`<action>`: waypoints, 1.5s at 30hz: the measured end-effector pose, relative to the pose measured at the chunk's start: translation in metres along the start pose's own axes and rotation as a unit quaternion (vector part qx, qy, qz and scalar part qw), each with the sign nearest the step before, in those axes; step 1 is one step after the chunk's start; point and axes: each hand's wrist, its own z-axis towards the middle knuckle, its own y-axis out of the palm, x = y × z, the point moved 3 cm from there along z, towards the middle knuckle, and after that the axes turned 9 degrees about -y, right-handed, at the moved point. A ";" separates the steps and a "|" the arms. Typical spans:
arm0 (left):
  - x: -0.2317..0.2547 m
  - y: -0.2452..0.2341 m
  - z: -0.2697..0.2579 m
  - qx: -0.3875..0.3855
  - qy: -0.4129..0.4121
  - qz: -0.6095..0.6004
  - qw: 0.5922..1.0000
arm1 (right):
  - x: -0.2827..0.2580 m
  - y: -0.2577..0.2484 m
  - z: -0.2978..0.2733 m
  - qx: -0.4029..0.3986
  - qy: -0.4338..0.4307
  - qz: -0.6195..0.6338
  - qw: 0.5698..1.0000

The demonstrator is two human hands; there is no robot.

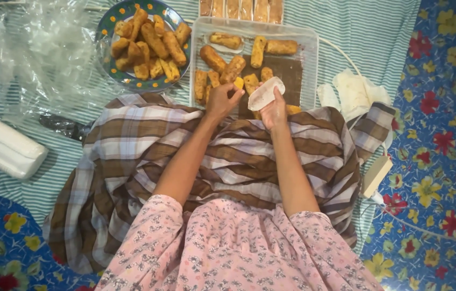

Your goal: Packaging fried snacks by wrapping them in small plastic slips and placing them into larger plastic bags.

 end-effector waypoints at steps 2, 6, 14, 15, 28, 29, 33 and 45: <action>-0.004 0.003 0.001 0.000 -0.007 -0.011 1.000 | 0.000 0.001 -0.001 -0.004 -0.001 0.001 1.000; 0.014 -0.008 -0.004 -0.005 -0.001 -0.022 1.000 | -0.001 0.001 -0.002 -0.001 0.003 0.000 1.000; 0.004 0.001 -0.001 -0.007 -0.010 -0.023 1.000 | -0.002 0.003 -0.006 -0.004 0.007 0.008 1.000; 0.010 -0.003 -0.002 -0.008 0.005 -0.010 1.000 | -0.002 0.003 -0.006 -0.004 0.008 0.006 1.000; 0.020 -0.005 -0.004 -0.022 0.019 0.026 0.999 | -0.006 0.012 -0.012 -0.007 0.012 0.010 1.000; 0.019 -0.004 -0.003 -0.020 0.018 0.028 0.999 | -0.006 0.012 -0.012 -0.009 0.012 0.010 1.000; 0.019 -0.004 -0.003 -0.021 0.018 0.018 0.999 | -0.006 0.013 -0.013 -0.009 0.012 0.011 1.000; 0.012 -0.001 -0.001 -0.025 0.006 0.006 1.000 | -0.006 0.013 -0.013 -0.013 0.003 0.002 1.000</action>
